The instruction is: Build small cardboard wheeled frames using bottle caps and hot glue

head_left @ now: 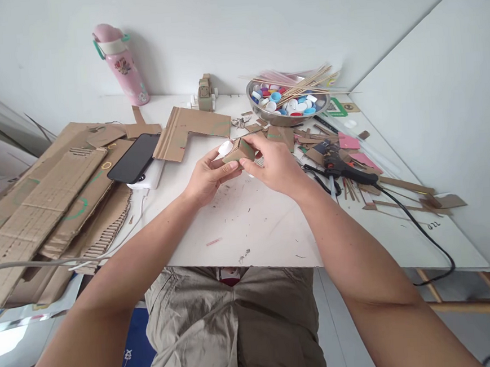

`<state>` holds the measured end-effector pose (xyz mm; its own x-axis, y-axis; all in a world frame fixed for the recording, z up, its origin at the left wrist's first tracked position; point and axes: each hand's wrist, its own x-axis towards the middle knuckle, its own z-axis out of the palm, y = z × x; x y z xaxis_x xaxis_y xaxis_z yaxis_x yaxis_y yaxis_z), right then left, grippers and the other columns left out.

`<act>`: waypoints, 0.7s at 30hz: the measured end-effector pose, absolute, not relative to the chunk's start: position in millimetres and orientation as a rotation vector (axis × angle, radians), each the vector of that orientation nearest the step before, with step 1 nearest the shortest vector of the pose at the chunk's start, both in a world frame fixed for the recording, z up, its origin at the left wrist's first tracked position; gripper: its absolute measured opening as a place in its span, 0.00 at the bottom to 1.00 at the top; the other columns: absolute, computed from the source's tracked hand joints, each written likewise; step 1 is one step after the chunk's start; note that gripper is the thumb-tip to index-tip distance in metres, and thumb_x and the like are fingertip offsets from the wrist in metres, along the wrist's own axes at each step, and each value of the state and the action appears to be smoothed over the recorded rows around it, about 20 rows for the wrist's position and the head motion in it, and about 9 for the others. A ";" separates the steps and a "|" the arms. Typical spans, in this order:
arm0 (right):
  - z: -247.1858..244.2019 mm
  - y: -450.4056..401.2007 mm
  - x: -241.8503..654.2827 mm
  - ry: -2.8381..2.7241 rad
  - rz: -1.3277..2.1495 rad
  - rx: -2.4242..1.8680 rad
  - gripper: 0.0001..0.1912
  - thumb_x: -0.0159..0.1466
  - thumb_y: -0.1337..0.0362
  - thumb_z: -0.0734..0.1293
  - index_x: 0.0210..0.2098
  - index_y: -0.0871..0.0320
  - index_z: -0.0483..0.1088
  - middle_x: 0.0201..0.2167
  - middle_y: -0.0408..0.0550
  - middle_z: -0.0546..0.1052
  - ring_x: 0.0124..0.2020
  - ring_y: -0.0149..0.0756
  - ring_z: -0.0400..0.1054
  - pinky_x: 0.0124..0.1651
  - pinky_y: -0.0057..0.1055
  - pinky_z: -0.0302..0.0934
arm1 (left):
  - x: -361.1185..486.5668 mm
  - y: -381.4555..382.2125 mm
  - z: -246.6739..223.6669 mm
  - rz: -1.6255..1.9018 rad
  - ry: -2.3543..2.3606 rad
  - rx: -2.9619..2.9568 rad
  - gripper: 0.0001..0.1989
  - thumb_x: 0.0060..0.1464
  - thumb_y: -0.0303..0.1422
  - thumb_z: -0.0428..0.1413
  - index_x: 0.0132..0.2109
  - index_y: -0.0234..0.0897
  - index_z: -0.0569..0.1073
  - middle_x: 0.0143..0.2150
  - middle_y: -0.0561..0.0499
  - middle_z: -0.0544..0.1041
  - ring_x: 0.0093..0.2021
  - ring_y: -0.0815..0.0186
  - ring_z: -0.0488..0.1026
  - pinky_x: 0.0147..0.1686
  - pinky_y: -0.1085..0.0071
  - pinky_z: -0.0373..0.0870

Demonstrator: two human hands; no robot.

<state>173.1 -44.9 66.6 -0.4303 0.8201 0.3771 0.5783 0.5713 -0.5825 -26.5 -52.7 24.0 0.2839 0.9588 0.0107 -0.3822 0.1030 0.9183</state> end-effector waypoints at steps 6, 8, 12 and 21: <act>71.0 -46.8 177.4 -2.169 0.485 -1.087 0.20 0.67 0.58 0.72 0.57 0.53 0.82 0.55 0.54 0.88 0.55 0.57 0.82 0.60 0.56 0.76 | -29.5 -50.7 21.0 1.137 0.784 0.923 0.30 0.50 0.52 0.78 0.55 0.47 0.84 0.57 0.48 0.88 0.55 0.58 0.87 0.56 0.61 0.86; 71.5 -46.6 177.8 -2.149 0.512 -1.084 0.20 0.67 0.58 0.73 0.57 0.51 0.83 0.55 0.53 0.88 0.56 0.57 0.82 0.61 0.57 0.76 | -30.3 -49.7 19.6 1.140 0.806 0.915 0.29 0.50 0.52 0.77 0.55 0.47 0.84 0.58 0.47 0.88 0.54 0.58 0.87 0.54 0.62 0.86; 70.3 -44.0 177.7 -2.118 0.577 -1.093 0.21 0.66 0.59 0.74 0.58 0.52 0.83 0.55 0.53 0.88 0.56 0.56 0.83 0.62 0.57 0.77 | -30.7 -49.8 18.9 1.144 0.818 0.937 0.27 0.52 0.51 0.76 0.55 0.46 0.83 0.57 0.47 0.87 0.55 0.59 0.86 0.56 0.63 0.84; 68.4 -46.9 172.8 -2.101 0.565 -1.106 0.27 0.64 0.59 0.76 0.63 0.49 0.79 0.59 0.53 0.87 0.62 0.58 0.81 0.63 0.58 0.76 | -28.4 -50.2 18.9 1.186 0.783 0.951 0.30 0.43 0.51 0.80 0.51 0.46 0.85 0.52 0.50 0.88 0.55 0.57 0.85 0.55 0.61 0.85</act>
<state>172.8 -46.9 68.4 -0.4021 0.8376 0.3697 0.5390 0.5430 -0.6440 -28.4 -50.2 18.9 0.2136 0.9768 -0.0146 -0.3969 0.1005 0.9123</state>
